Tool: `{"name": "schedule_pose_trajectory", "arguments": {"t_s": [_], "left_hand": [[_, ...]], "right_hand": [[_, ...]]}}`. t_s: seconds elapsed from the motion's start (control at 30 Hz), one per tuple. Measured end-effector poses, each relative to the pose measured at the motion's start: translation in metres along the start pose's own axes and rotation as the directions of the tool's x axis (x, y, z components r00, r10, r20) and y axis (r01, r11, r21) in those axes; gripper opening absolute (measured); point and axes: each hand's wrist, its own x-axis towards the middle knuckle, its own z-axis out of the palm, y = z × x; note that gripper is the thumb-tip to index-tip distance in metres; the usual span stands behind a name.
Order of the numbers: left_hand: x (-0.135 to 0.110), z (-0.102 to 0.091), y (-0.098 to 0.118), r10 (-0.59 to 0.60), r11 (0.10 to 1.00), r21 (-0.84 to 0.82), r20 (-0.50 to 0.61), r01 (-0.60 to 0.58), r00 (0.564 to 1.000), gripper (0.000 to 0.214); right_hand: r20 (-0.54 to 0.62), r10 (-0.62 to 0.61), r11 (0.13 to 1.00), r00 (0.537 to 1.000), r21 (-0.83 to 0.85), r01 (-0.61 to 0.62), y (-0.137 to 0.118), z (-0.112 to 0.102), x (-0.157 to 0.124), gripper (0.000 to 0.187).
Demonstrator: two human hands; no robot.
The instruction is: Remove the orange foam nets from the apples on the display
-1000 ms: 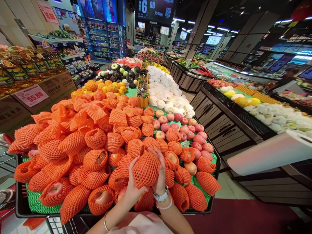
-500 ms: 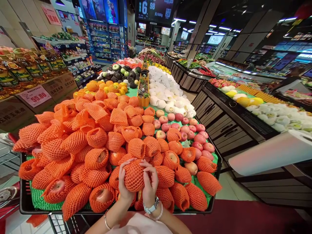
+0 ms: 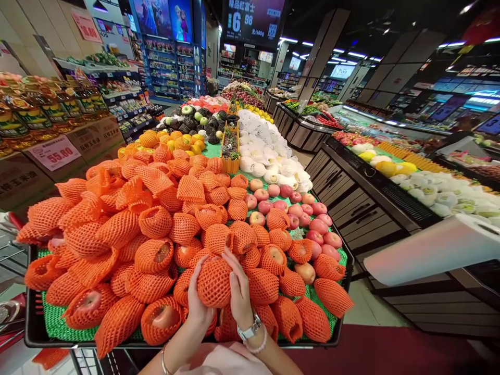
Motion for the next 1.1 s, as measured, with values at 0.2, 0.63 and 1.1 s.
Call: {"name": "schedule_pose_trajectory", "arguments": {"t_s": [0.2,0.63,1.1], "left_hand": [[0.005,-0.002,0.003,-0.007,0.999,0.041,-0.025,0.008,1.0,0.025],[-0.016,0.011,0.004,-0.157,0.984,0.156,0.534,0.086,0.831,0.058],[0.052,-0.013,0.096,0.399,0.875,0.114,0.379,-0.47,0.835,0.023]], "right_hand": [[0.135,-0.029,1.0,0.99,0.003,0.029,0.001,-0.008,-0.002,0.059],[0.007,0.075,0.974,0.997,0.213,-0.074,0.031,-0.058,-0.023,0.09],[-0.293,0.336,0.838,0.895,-0.34,-0.426,0.1,-0.191,-0.079,0.074]]}}
